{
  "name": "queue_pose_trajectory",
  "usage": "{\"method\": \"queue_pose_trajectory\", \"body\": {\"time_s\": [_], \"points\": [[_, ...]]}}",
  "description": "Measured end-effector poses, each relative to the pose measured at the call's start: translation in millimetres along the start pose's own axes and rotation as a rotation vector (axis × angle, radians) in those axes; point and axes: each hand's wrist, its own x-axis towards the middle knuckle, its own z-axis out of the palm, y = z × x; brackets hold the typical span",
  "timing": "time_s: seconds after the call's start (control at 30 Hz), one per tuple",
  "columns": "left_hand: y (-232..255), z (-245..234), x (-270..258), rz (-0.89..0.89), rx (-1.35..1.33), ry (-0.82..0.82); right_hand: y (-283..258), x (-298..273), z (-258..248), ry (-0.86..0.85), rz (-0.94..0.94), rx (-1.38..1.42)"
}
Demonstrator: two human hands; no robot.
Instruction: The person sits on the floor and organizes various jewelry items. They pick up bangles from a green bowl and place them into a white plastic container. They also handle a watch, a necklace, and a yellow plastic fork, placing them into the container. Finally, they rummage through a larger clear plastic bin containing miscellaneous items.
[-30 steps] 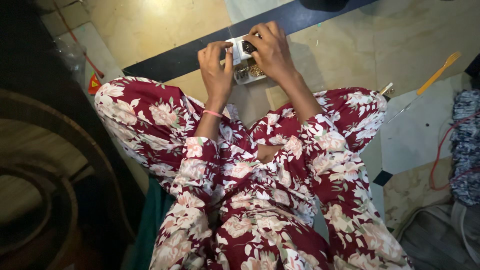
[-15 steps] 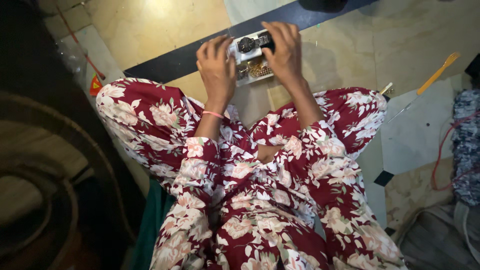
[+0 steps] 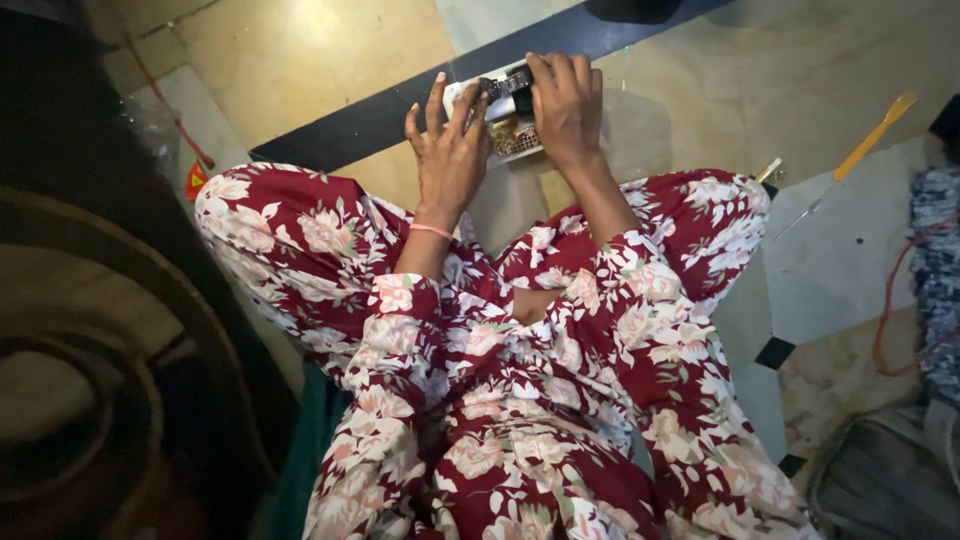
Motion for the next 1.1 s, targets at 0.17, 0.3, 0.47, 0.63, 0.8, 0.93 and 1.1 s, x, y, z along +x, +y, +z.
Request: {"method": "queue_pose_trajectory", "body": {"time_s": [0.17, 0.3, 0.47, 0.63, 0.8, 0.93, 1.1], "points": [[8.0, -10.7, -3.4, 0.073, -0.01, 0.059, 10.2, -21.2, -26.5, 0.075, 0.085, -0.038], [36.5, -17.8, -9.3, 0.173, -0.073, 0.055, 28.3, -72.2, -82.2, 0.048, 0.215, -0.067], [122.6, -14.3, -16.7, 0.349, -0.234, -0.002, 55.2, -159.5, -152.5, 0.151, 0.499, -0.223], [249.0, 12.6, -20.9, 0.6, -0.474, -0.19, 95.5, -247.1, -159.5, 0.392, 0.807, -0.011], [339.7, 36.8, -27.0, 0.62, -0.408, -0.328, 152.0, -305.8, -116.5, 0.581, 1.088, 0.285], [346.1, 39.7, -19.3, 0.629, -0.324, -0.337, 215.9, -306.0, -90.5, 0.606, 1.084, 0.235], [346.4, 39.4, -14.8, 0.603, -0.345, -0.305, 253.3, -282.4, -62.6, 0.405, 1.232, 0.033]]}}
